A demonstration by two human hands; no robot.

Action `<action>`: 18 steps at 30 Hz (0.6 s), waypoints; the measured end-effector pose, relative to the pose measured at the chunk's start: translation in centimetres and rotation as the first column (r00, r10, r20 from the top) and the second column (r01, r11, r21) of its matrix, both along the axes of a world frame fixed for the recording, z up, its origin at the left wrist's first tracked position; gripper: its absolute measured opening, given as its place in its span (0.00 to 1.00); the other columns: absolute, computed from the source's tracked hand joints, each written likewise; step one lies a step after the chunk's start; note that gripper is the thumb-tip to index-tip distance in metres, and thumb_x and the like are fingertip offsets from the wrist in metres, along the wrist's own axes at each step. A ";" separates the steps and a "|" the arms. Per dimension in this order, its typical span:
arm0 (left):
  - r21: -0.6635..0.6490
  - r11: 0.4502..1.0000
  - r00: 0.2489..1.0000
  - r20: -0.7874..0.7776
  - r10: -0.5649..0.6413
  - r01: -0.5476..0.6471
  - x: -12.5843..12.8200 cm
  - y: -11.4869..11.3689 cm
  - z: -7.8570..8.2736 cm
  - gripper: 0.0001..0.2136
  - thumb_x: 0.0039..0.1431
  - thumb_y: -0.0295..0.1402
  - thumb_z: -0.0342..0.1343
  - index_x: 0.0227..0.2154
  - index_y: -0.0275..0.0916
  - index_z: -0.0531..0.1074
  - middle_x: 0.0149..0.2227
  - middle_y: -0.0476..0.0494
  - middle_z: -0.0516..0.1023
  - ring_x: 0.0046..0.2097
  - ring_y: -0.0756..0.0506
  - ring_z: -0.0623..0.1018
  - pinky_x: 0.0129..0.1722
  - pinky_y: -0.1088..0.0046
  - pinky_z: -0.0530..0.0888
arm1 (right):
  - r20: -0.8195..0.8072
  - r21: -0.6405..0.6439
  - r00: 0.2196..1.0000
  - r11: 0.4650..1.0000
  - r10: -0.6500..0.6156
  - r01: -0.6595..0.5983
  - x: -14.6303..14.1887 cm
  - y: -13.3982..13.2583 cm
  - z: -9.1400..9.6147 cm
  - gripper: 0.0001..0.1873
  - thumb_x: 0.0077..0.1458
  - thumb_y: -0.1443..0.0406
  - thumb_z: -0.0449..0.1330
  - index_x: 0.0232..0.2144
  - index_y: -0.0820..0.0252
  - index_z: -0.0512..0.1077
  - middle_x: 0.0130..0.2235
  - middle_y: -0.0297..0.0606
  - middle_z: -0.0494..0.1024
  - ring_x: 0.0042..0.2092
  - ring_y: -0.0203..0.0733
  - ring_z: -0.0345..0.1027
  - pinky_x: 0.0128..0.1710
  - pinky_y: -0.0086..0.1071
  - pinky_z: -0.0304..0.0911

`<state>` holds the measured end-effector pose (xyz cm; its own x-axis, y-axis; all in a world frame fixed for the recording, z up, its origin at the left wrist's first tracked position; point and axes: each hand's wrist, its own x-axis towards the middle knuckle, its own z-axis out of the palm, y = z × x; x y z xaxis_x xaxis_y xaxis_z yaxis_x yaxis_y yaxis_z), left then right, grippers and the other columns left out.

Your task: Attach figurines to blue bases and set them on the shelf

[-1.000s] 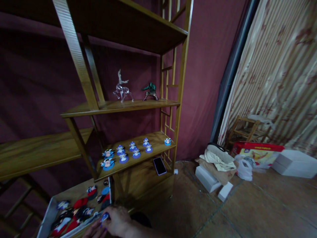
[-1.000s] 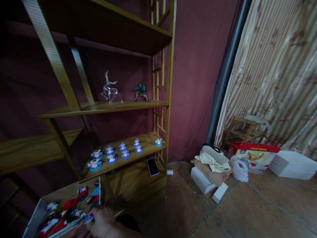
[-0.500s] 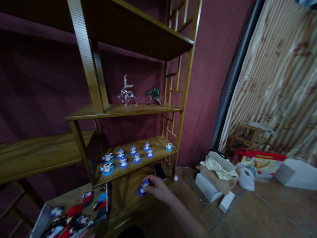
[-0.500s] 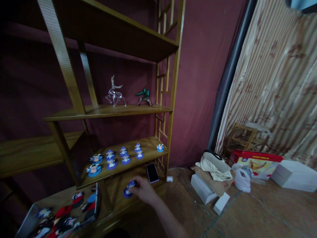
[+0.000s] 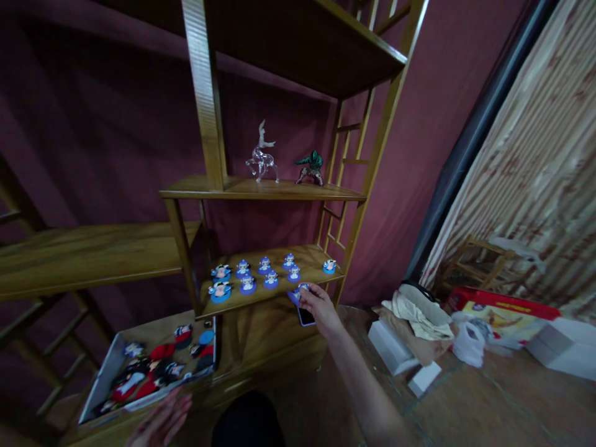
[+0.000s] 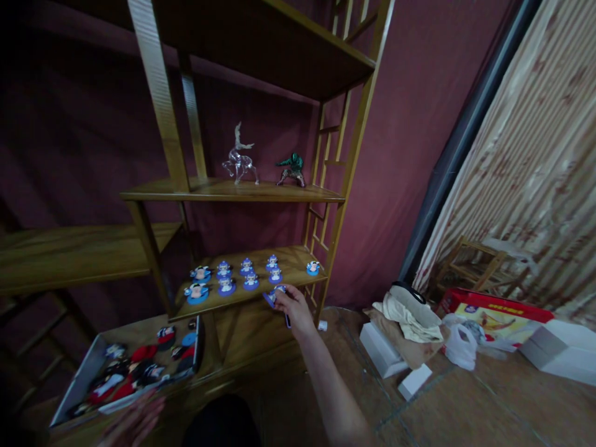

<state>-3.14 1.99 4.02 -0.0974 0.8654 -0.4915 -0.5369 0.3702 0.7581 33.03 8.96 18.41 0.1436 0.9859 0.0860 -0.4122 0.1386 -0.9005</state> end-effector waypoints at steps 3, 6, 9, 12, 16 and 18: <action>0.037 0.996 0.996 0.049 0.078 -0.079 0.6 -0.4 -0.1 0.23 0.35 0.28 0.64 0.41 0.36 0.74 0.42 0.40 0.79 0.56 0.36 0.66 0.54 0.64 0.66 | 0.070 0.017 0.996 0.998 0.061 -0.062 -2.1 -1.0 -0.7 0.18 0.39 0.58 0.66 0.35 0.59 0.73 0.30 0.32 0.74 0.30 0.33 0.66 0.33 0.29 0.63; 0.086 0.989 0.989 0.091 0.115 -0.123 3.0 -0.7 1.5 0.21 0.38 0.25 0.63 0.41 0.35 0.73 0.41 0.39 0.79 0.54 0.38 0.69 0.52 0.65 0.68 | 0.174 0.051 0.978 0.991 0.116 -0.126 -3.7 -1.4 -1.5 0.19 0.40 0.58 0.65 0.36 0.58 0.73 0.31 0.33 0.75 0.32 0.36 0.67 0.36 0.30 0.63; 0.175 0.985 0.992 0.120 -0.028 0.007 7.0 -0.6 4.9 0.22 0.42 0.25 0.62 0.45 0.34 0.71 0.45 0.35 0.77 0.50 0.38 0.73 0.49 0.65 0.71 | 0.249 0.080 0.962 0.988 0.111 -0.135 -5.4 -2.0 -2.4 0.18 0.41 0.60 0.64 0.38 0.58 0.73 0.33 0.33 0.76 0.35 0.38 0.68 0.39 0.32 0.63; 0.218 0.971 0.980 0.150 -0.127 0.092 10.8 -0.3 7.8 0.23 0.47 0.29 0.62 0.49 0.37 0.69 0.44 0.34 0.77 0.47 0.38 0.75 0.46 0.63 0.73 | 0.357 0.113 0.925 0.976 0.133 -0.184 -7.3 -3.3 -3.7 0.16 0.43 0.63 0.63 0.38 0.56 0.73 0.35 0.34 0.76 0.37 0.40 0.69 0.40 0.33 0.64; 0.272 0.950 0.971 0.134 -0.197 0.156 13.4 -0.3 8.3 0.21 0.46 0.30 0.63 0.46 0.38 0.72 0.44 0.36 0.77 0.44 0.40 0.77 0.44 0.63 0.73 | 0.566 0.120 0.816 0.967 0.120 -0.225 -8.8 -5.4 -5.3 0.16 0.47 0.67 0.59 0.41 0.53 0.73 0.39 0.35 0.77 0.41 0.42 0.70 0.43 0.35 0.64; 0.284 0.943 0.970 0.115 -0.215 0.175 13.5 -0.5 7.6 0.18 0.44 0.29 0.64 0.41 0.36 0.75 0.44 0.37 0.78 0.43 0.41 0.77 0.44 0.65 0.73 | 0.652 0.130 0.754 0.968 0.079 -0.214 -9.0 -6.2 -5.8 0.17 0.47 0.68 0.58 0.42 0.52 0.72 0.41 0.36 0.77 0.43 0.43 0.70 0.44 0.36 0.63</action>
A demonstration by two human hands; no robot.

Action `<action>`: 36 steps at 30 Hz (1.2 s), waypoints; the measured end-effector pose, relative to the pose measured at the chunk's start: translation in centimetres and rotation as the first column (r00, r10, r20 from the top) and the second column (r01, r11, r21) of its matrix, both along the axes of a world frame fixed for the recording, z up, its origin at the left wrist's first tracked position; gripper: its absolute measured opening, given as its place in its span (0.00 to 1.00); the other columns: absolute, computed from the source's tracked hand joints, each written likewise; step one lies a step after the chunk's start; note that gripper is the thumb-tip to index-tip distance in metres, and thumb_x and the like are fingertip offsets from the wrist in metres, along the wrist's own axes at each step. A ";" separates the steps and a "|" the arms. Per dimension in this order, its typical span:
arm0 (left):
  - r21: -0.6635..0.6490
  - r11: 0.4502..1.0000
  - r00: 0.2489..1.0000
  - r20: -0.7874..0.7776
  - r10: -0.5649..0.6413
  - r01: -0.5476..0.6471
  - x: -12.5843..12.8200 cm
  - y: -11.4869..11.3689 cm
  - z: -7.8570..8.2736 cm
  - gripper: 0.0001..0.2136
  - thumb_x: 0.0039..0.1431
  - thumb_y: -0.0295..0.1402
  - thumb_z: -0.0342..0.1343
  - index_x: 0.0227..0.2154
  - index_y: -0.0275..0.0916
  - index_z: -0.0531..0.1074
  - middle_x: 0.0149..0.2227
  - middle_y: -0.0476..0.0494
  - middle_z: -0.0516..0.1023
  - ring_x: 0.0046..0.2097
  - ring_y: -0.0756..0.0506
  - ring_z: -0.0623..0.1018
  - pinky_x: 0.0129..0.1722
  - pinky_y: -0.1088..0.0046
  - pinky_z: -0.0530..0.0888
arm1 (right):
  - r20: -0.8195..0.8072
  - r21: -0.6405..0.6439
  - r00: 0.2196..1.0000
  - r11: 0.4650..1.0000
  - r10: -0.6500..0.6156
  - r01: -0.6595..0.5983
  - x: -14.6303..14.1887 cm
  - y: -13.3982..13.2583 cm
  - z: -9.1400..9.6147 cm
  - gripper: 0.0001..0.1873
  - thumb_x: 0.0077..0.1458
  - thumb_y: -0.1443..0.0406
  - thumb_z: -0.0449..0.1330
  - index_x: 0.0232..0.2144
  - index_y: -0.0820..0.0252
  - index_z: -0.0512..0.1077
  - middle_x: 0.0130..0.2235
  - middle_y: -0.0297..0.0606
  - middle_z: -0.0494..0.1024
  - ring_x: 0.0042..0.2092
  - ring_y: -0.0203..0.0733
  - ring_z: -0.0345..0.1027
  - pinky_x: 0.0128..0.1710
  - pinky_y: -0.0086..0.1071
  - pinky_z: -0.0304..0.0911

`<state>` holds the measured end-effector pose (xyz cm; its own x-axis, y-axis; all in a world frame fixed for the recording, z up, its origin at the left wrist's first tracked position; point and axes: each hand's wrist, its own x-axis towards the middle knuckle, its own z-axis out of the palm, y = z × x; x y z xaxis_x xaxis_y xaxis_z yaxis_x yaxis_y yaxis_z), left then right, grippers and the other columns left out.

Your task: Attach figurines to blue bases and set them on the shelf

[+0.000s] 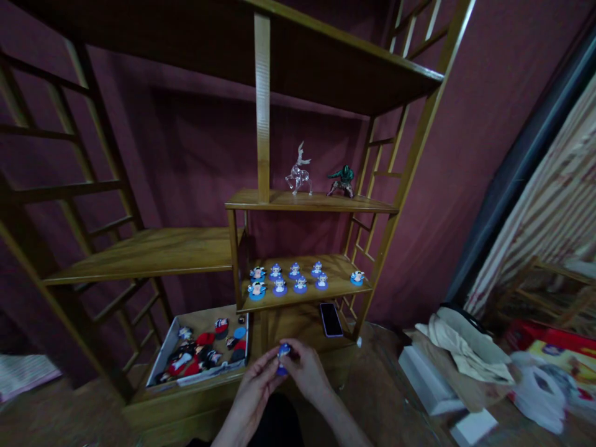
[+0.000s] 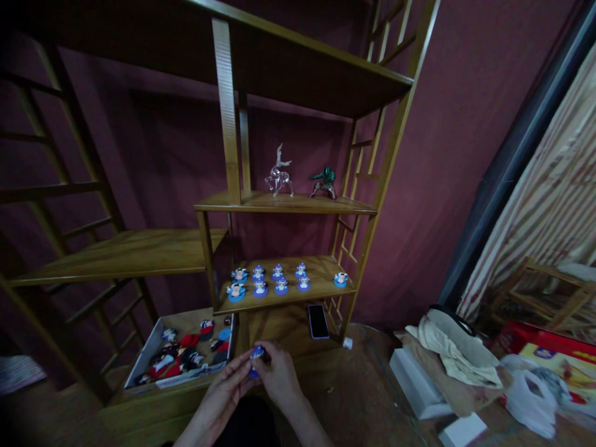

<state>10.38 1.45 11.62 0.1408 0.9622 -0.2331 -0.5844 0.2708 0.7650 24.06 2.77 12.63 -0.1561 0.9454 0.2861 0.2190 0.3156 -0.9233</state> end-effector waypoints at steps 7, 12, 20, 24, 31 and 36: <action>-0.039 0.999 0.998 -0.052 0.031 -0.033 -0.7 -0.6 -0.3 0.17 0.39 0.30 0.67 0.36 0.35 0.77 0.41 0.37 0.79 0.39 0.43 0.78 0.42 0.67 0.73 | 0.051 0.035 0.998 0.999 0.038 -0.040 0.0 -0.6 -0.3 0.21 0.47 0.72 0.57 0.45 0.50 0.70 0.43 0.34 0.76 0.43 0.40 0.70 0.45 0.33 0.64; -0.031 0.999 0.998 -0.068 0.014 -0.017 -0.4 0.0 -0.4 0.17 0.39 0.29 0.67 0.36 0.36 0.77 0.41 0.38 0.79 0.41 0.42 0.78 0.41 0.68 0.74 | 0.111 0.072 0.994 0.997 0.008 -0.016 0.6 -0.7 1.0 0.19 0.48 0.70 0.58 0.44 0.52 0.70 0.42 0.34 0.75 0.42 0.39 0.70 0.44 0.31 0.63; -0.045 0.999 0.998 -0.058 -0.024 0.021 2.1 0.7 0.2 0.20 0.40 0.28 0.66 0.41 0.39 0.75 0.45 0.41 0.77 0.46 0.40 0.76 0.46 0.67 0.73 | 0.153 0.092 0.988 0.996 -0.022 0.008 3.9 -0.1 2.2 0.18 0.47 0.70 0.58 0.42 0.50 0.71 0.40 0.32 0.77 0.41 0.39 0.70 0.42 0.31 0.63; -0.071 0.997 0.992 -0.113 -0.048 0.040 2.7 0.7 0.0 0.22 0.40 0.32 0.66 0.42 0.39 0.74 0.45 0.38 0.77 0.48 0.38 0.75 0.47 0.63 0.72 | 0.114 0.126 0.989 0.989 -0.098 0.084 7.2 1.9 3.2 0.17 0.49 0.67 0.59 0.43 0.52 0.71 0.39 0.33 0.77 0.39 0.39 0.70 0.40 0.32 0.64; -0.014 0.994 0.946 -0.305 -0.109 0.110 2.4 0.7 -4.5 0.22 0.33 0.40 0.68 0.36 0.37 0.76 0.39 0.36 0.79 0.45 0.35 0.76 0.48 0.59 0.71 | 0.054 0.214 0.962 0.944 -0.267 0.250 14.4 7.5 5.6 0.18 0.48 0.64 0.58 0.44 0.54 0.71 0.37 0.33 0.76 0.38 0.37 0.69 0.40 0.31 0.63; 0.024 0.996 0.946 -0.316 -0.074 0.086 2.2 0.7 -5.6 0.21 0.32 0.40 0.68 0.32 0.35 0.78 0.37 0.35 0.80 0.42 0.36 0.77 0.46 0.61 0.72 | 0.066 0.217 0.937 0.922 -0.342 0.321 16.5 12.0 6.5 0.18 0.47 0.64 0.58 0.43 0.58 0.71 0.29 0.31 0.74 0.30 0.35 0.67 0.33 0.29 0.63</action>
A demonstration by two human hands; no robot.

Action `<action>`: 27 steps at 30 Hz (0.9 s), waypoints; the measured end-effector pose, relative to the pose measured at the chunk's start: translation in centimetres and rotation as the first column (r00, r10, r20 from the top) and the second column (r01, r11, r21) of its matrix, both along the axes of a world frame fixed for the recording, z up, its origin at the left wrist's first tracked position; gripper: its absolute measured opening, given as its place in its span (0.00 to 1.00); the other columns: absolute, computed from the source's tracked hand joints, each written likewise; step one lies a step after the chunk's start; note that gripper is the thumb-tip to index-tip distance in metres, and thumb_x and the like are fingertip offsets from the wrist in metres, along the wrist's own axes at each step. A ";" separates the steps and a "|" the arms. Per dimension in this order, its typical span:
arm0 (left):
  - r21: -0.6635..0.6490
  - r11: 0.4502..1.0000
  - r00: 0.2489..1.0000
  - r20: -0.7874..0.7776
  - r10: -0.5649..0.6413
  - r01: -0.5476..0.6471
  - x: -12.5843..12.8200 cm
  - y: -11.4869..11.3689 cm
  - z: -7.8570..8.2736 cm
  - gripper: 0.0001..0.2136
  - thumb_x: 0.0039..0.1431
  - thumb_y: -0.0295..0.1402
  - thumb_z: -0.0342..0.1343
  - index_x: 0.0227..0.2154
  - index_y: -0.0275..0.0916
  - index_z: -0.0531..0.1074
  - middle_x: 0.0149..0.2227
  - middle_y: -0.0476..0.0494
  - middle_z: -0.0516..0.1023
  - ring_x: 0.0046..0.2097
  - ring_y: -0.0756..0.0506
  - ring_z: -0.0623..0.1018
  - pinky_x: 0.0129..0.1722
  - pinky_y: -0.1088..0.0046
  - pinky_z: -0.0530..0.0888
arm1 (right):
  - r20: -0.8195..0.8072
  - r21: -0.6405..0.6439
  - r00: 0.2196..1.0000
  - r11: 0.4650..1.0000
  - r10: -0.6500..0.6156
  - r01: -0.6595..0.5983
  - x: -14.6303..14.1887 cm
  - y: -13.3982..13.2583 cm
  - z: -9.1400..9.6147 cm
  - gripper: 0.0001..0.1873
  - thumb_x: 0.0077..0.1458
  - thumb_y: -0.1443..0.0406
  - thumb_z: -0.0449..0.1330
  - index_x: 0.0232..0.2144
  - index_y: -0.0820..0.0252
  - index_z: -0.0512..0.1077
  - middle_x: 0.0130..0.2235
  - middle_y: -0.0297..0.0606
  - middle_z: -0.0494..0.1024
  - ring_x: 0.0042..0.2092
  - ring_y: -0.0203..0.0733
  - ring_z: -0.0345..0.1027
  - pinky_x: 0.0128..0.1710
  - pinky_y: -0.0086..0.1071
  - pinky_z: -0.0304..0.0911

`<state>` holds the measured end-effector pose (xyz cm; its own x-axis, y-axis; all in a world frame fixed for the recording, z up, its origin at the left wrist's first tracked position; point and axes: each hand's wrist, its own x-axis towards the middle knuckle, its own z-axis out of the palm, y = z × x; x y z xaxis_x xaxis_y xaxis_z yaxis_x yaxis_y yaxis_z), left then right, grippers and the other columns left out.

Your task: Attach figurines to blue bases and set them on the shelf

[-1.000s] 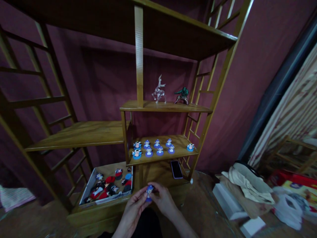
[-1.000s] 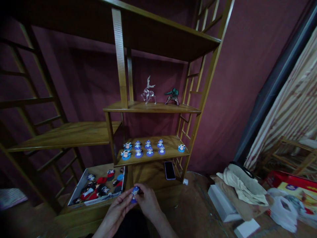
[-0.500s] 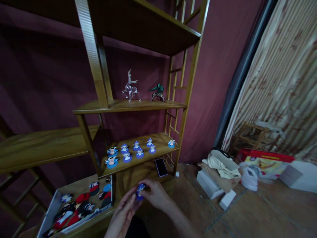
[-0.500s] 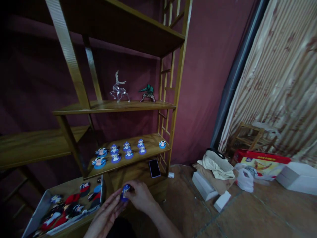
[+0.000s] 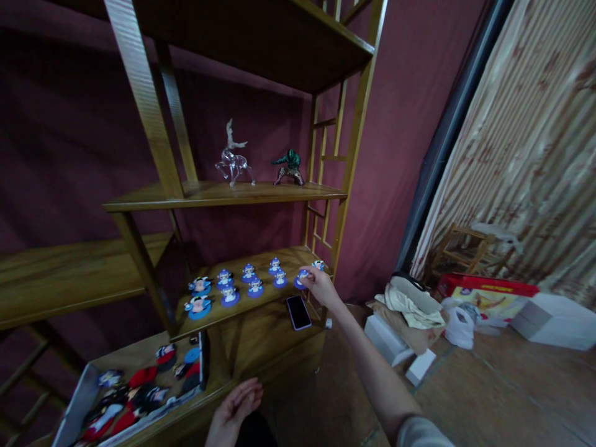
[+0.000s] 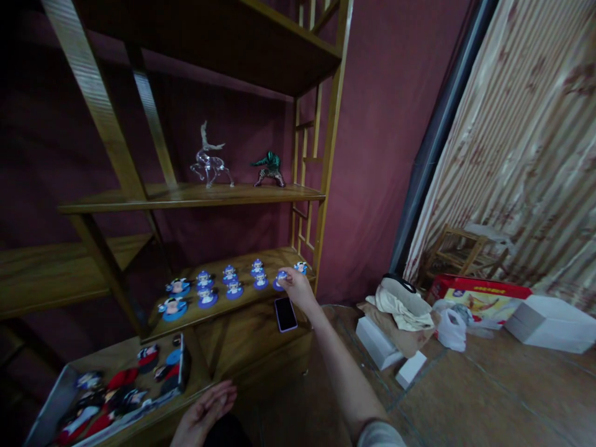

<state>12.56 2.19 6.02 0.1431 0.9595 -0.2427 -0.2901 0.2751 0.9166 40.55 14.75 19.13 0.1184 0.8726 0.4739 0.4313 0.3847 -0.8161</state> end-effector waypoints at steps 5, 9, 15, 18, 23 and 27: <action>-0.005 1.000 1.000 0.002 0.016 -0.016 -0.2 0.1 0.1 0.20 0.32 0.40 0.69 0.31 0.35 0.78 0.37 0.35 0.80 0.40 0.37 0.78 0.46 0.62 0.72 | 0.172 0.009 0.982 0.997 -0.074 0.074 0.1 3.2 0.1 0.18 0.48 0.67 0.56 0.44 0.57 0.70 0.35 0.35 0.76 0.36 0.38 0.70 0.40 0.32 0.64; 0.000 1.000 1.000 -0.005 0.017 -0.017 -0.7 0.3 -0.7 0.20 0.29 0.40 0.69 0.29 0.35 0.78 0.35 0.35 0.80 0.39 0.37 0.78 0.45 0.60 0.73 | 0.280 0.070 0.942 0.983 -0.184 0.171 -0.3 3.7 -1.4 0.26 0.47 0.69 0.57 0.51 0.59 0.64 0.49 0.43 0.72 0.50 0.43 0.65 0.51 0.38 0.59; 0.021 0.999 0.999 -0.017 0.032 -0.032 -1.4 0.2 -1.3 0.20 0.32 0.41 0.69 0.31 0.35 0.78 0.36 0.35 0.80 0.39 0.37 0.78 0.44 0.62 0.73 | 0.196 0.156 0.939 0.954 -0.283 0.255 -1.0 1.6 -4.1 0.33 0.49 0.69 0.54 0.58 0.59 0.53 0.54 0.46 0.66 0.55 0.44 0.60 0.54 0.39 0.57; 0.027 0.999 0.999 -0.012 0.038 -0.038 -1.4 0.1 -1.3 0.20 0.33 0.41 0.68 0.31 0.35 0.78 0.36 0.35 0.80 0.39 0.38 0.78 0.44 0.63 0.74 | 0.231 0.169 0.921 0.945 -0.314 0.280 -1.3 0.8 -4.4 0.32 0.50 0.69 0.53 0.58 0.58 0.52 0.56 0.46 0.63 0.57 0.45 0.57 0.55 0.40 0.56; 0.022 0.998 0.998 -0.012 0.065 -0.065 -1.2 -0.1 -1.0 0.21 0.31 0.41 0.69 0.30 0.34 0.78 0.36 0.34 0.80 0.38 0.38 0.78 0.42 0.63 0.74 | 0.306 0.151 0.862 0.914 -0.405 0.376 -2.2 1.5 -3.8 0.31 0.51 0.65 0.54 0.57 0.65 0.54 0.52 0.51 0.67 0.54 0.49 0.60 0.53 0.42 0.55; 0.013 0.995 0.995 -0.024 0.098 -0.098 -1.1 -0.3 -0.5 0.21 0.29 0.42 0.69 0.29 0.34 0.78 0.35 0.34 0.80 0.37 0.37 0.78 0.42 0.62 0.74 | 0.364 0.104 0.793 0.867 -0.489 0.487 -3.0 2.3 -3.2 0.29 0.51 0.63 0.55 0.54 0.68 0.57 0.48 0.54 0.70 0.51 0.53 0.61 0.50 0.44 0.55</action>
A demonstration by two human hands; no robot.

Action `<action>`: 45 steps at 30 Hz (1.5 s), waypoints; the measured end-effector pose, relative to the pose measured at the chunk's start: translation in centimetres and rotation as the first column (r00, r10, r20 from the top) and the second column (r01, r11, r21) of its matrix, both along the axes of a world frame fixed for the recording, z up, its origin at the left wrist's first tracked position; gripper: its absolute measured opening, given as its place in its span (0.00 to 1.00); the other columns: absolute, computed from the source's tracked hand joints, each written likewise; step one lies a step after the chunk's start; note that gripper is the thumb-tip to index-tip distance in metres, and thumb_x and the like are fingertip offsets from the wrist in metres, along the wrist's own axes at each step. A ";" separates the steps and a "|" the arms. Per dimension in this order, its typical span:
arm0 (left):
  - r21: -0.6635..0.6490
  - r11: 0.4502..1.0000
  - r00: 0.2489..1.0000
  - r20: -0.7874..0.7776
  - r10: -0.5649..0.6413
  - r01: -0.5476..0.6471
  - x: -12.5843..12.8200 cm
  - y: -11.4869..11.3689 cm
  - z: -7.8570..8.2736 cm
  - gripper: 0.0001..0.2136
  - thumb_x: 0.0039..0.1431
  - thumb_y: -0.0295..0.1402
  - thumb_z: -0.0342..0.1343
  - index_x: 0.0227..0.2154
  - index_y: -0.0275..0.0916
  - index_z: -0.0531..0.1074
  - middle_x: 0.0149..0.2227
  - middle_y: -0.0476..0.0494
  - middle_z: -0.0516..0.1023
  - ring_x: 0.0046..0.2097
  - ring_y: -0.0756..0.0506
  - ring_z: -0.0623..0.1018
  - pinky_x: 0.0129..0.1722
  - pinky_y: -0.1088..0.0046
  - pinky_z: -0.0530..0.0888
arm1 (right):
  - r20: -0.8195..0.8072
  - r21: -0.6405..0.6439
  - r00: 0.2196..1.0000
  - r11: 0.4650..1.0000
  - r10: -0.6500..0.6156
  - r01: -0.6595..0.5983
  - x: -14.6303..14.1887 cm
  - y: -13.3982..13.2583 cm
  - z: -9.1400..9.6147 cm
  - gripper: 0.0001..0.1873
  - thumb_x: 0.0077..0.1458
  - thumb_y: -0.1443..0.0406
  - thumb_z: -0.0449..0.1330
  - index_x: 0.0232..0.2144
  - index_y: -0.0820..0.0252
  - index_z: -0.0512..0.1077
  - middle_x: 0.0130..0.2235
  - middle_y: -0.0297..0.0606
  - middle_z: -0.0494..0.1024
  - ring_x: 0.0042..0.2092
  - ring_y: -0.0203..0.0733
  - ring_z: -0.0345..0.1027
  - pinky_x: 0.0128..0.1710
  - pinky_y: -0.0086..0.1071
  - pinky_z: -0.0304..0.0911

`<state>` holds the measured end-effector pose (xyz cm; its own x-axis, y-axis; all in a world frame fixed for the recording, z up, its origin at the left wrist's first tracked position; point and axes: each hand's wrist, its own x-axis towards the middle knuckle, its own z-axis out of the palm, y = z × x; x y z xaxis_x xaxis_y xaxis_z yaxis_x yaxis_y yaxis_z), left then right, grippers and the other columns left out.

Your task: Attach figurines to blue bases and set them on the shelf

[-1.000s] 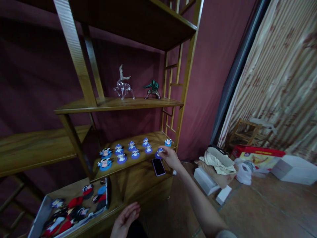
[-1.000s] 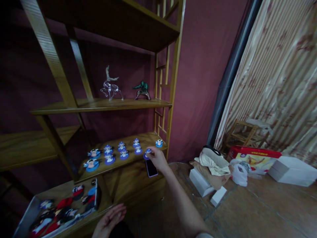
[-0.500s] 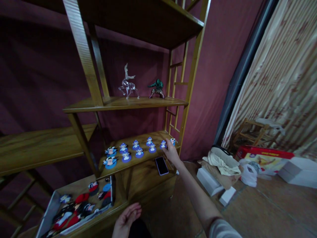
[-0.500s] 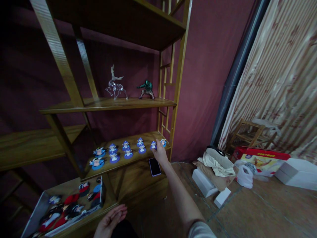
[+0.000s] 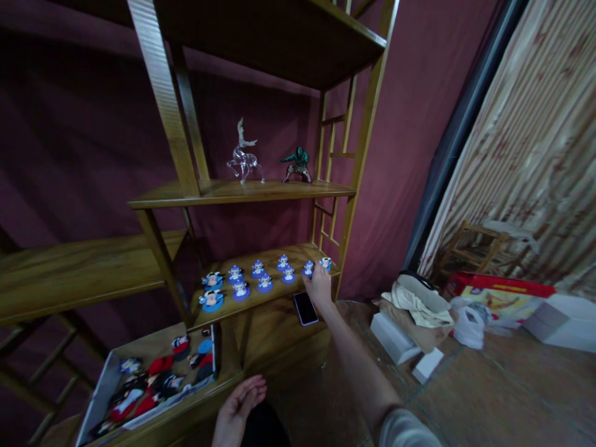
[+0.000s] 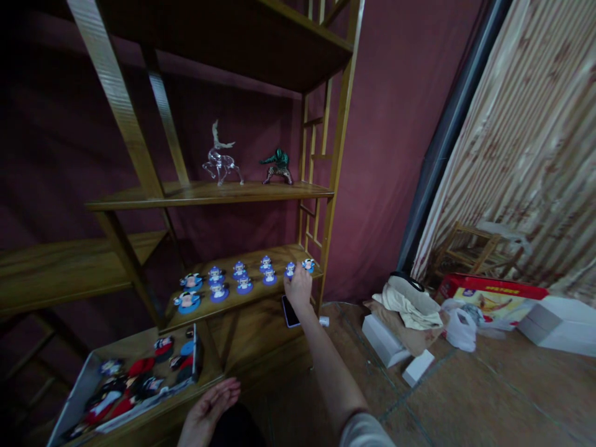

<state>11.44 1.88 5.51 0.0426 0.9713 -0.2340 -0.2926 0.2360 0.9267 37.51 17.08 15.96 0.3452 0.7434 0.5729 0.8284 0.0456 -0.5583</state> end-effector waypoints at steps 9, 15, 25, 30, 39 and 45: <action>-0.005 1.000 1.000 0.004 -0.017 0.017 -0.5 -0.1 -0.6 0.21 0.31 0.42 0.68 0.30 0.34 0.78 0.36 0.35 0.80 0.39 0.37 0.78 0.45 0.63 0.73 | -0.032 0.027 0.998 0.998 -0.049 0.050 -0.1 0.1 -0.2 0.26 0.51 0.63 0.55 0.53 0.65 0.58 0.46 0.52 0.71 0.49 0.52 0.63 0.49 0.42 0.55; 0.020 1.000 1.000 -0.009 -0.024 0.024 -0.6 -0.1 -1.0 0.20 0.33 0.42 0.68 0.31 0.34 0.78 0.36 0.35 0.80 0.39 0.37 0.78 0.46 0.60 0.73 | -0.044 0.036 0.999 0.999 -0.024 0.025 0.2 -0.1 -0.4 0.27 0.52 0.63 0.55 0.54 0.65 0.57 0.46 0.51 0.72 0.49 0.51 0.63 0.49 0.42 0.55; 0.023 1.000 1.000 -0.012 -0.012 0.012 -0.3 -0.1 -0.7 0.21 0.32 0.43 0.68 0.30 0.34 0.78 0.35 0.35 0.80 0.38 0.37 0.78 0.43 0.63 0.75 | -0.076 0.098 0.996 0.994 -0.041 0.049 0.1 -2.5 -1.6 0.18 0.53 0.63 0.52 0.47 0.63 0.63 0.45 0.46 0.71 0.48 0.48 0.62 0.47 0.39 0.55; 0.020 1.000 1.000 -0.011 -0.014 0.014 -0.4 0.2 -1.2 0.22 0.31 0.44 0.68 0.30 0.34 0.78 0.36 0.35 0.80 0.38 0.37 0.79 0.42 0.63 0.75 | -0.100 0.044 0.985 0.988 -0.142 0.147 -0.5 -1.5 -0.9 0.20 0.51 0.59 0.55 0.45 0.62 0.64 0.43 0.46 0.72 0.48 0.52 0.60 0.46 0.42 0.53; 0.027 0.999 0.999 0.007 -0.043 0.043 -0.9 0.5 -2.5 0.20 0.35 0.42 0.67 0.32 0.35 0.78 0.37 0.36 0.80 0.39 0.38 0.78 0.43 0.64 0.74 | -0.185 0.003 0.959 0.976 -0.214 0.219 -1.5 -0.5 -0.1 0.19 0.49 0.61 0.54 0.44 0.61 0.64 0.43 0.46 0.72 0.47 0.54 0.59 0.44 0.43 0.50; 0.038 0.999 0.999 0.003 -0.037 0.037 -0.7 0.3 -2.0 0.20 0.35 0.42 0.67 0.32 0.35 0.78 0.36 0.36 0.80 0.39 0.38 0.78 0.44 0.64 0.74 | -0.204 -0.003 0.953 0.974 -0.224 0.228 -1.6 -0.4 0.0 0.20 0.49 0.61 0.54 0.45 0.60 0.63 0.44 0.45 0.72 0.47 0.53 0.58 0.44 0.43 0.49</action>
<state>10.74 2.17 3.54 0.0794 0.9772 -0.1967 -0.2879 0.2114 0.9340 35.94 16.64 15.97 0.6123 0.6214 0.4888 0.6890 -0.1163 -0.7153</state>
